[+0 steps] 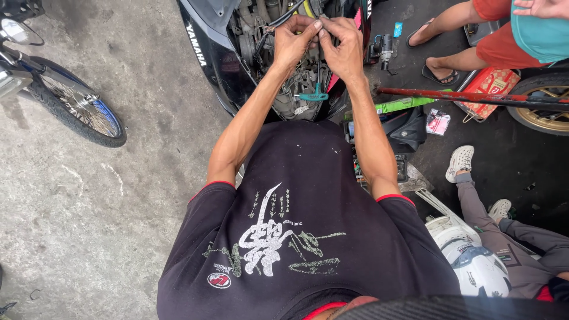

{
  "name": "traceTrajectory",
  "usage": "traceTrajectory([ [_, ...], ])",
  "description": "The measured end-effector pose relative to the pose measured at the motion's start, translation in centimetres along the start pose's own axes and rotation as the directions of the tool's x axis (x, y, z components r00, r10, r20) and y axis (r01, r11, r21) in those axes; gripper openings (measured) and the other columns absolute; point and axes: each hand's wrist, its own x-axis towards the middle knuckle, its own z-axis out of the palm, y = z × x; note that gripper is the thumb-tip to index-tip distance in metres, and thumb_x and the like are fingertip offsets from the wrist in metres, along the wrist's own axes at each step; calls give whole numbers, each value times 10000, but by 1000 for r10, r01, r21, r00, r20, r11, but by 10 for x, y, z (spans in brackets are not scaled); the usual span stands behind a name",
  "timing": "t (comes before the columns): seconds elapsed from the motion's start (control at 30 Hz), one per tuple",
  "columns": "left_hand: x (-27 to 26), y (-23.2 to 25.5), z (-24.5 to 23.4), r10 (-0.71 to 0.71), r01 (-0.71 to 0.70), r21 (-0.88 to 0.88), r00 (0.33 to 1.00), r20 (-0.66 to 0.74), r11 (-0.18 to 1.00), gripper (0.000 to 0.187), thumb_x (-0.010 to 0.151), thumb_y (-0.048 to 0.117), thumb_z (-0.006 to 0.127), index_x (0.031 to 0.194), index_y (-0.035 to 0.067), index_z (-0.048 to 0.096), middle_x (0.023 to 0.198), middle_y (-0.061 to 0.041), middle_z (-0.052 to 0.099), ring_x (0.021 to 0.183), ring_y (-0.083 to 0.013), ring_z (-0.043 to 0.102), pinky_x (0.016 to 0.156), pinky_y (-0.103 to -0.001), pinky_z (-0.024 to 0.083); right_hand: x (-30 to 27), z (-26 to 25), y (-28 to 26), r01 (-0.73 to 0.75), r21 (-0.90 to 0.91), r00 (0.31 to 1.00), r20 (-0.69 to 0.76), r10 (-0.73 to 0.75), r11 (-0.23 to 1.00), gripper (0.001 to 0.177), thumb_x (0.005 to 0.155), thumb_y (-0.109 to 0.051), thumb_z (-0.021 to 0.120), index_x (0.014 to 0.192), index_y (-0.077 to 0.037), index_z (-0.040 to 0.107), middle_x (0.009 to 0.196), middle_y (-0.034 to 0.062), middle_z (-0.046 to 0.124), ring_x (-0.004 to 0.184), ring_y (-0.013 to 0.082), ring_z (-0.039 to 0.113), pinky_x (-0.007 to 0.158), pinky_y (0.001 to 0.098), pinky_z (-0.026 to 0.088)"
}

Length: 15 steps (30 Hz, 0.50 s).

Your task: Performing electrical repairs by stripping and connecting wires in the front assembly area of a motorcycle.

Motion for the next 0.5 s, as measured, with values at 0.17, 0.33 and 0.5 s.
traceTrajectory([
  [0.17, 16, -23, 0, 50, -55, 224, 998, 27, 973, 199, 977, 278, 763, 1068, 102, 774, 913, -11, 713, 784, -121, 686, 695, -291, 633, -5, 5, 13, -20, -152, 1000, 8, 22, 988, 338, 1123, -258, 718, 1396, -71, 789, 993, 12, 734, 1118, 227, 583, 909, 461, 398],
  [0.33, 19, -13, 1, 83, -93, 184, 995, 61, 979, 358, 913, 330, 853, 1130, 45, 837, 915, -54, 776, 749, -143, 752, 713, -296, 678, -4, 0, 9, -41, -124, 998, 44, 47, 991, 438, 1179, -323, 656, 1554, -97, 646, 1033, 4, 699, 1076, 238, 530, 941, 463, 408],
  [0.5, 12, 5, 9, 278, -306, 417, 952, 127, 856, 163, 968, 273, 716, 859, 153, 737, 723, 61, 753, 670, -58, 687, 642, -287, 589, 3, 3, 4, -113, -207, 993, 6, 117, 972, 398, 1090, -304, 686, 1442, -123, 730, 933, -18, 792, 940, 248, 642, 888, 461, 526],
])
